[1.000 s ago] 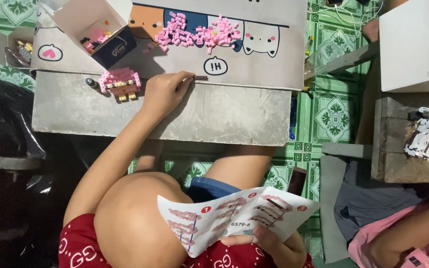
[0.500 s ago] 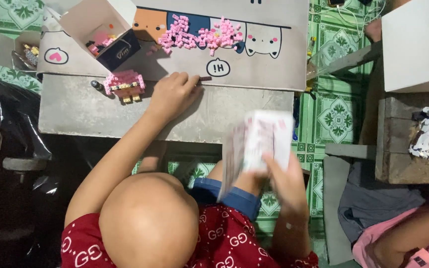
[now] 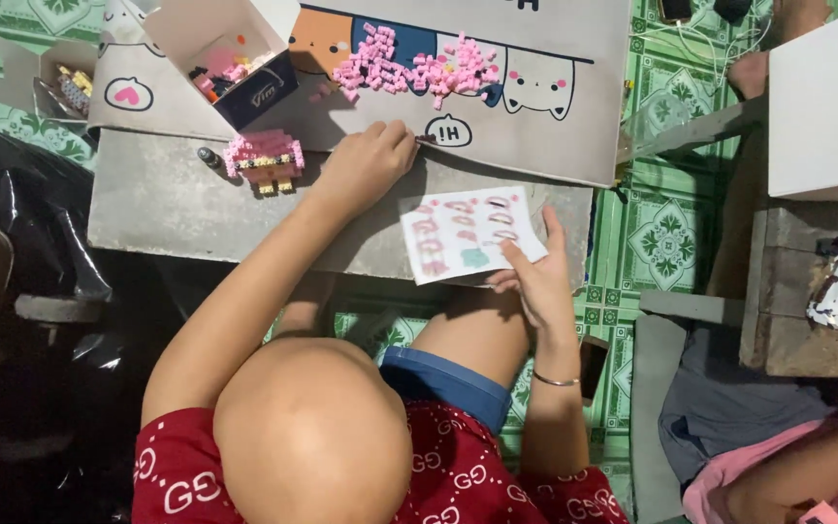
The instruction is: Assembling a small figure from interlocking toy blocks while following an instruction manual.
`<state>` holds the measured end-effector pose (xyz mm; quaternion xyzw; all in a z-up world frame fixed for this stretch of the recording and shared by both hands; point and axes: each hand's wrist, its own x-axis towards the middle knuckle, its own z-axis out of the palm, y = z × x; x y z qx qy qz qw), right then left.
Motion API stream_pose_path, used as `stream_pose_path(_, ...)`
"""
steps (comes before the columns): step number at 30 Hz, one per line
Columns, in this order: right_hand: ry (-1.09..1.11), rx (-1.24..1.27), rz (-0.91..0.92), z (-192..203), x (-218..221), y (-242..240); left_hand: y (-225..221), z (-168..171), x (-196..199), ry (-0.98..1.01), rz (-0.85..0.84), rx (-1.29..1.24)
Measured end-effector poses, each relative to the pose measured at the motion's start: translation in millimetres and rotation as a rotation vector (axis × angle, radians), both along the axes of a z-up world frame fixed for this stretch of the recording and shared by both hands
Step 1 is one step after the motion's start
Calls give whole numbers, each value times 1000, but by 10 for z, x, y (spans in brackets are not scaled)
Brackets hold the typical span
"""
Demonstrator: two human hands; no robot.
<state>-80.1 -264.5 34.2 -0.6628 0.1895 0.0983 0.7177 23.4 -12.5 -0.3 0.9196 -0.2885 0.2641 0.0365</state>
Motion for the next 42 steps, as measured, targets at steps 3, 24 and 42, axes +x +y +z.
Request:
stream_pose_path(3, -53, -111, -47, 69, 89, 152, 9, 35, 49, 35, -8, -23)
stream_pose_path(24, -698, -920, 288, 607, 659, 387, 78, 174, -350, 119, -13, -317)
stream_pose_path(42, -704, -1182, 925, 150, 1449, 1086, 116, -6, -332, 208, -117, -452)
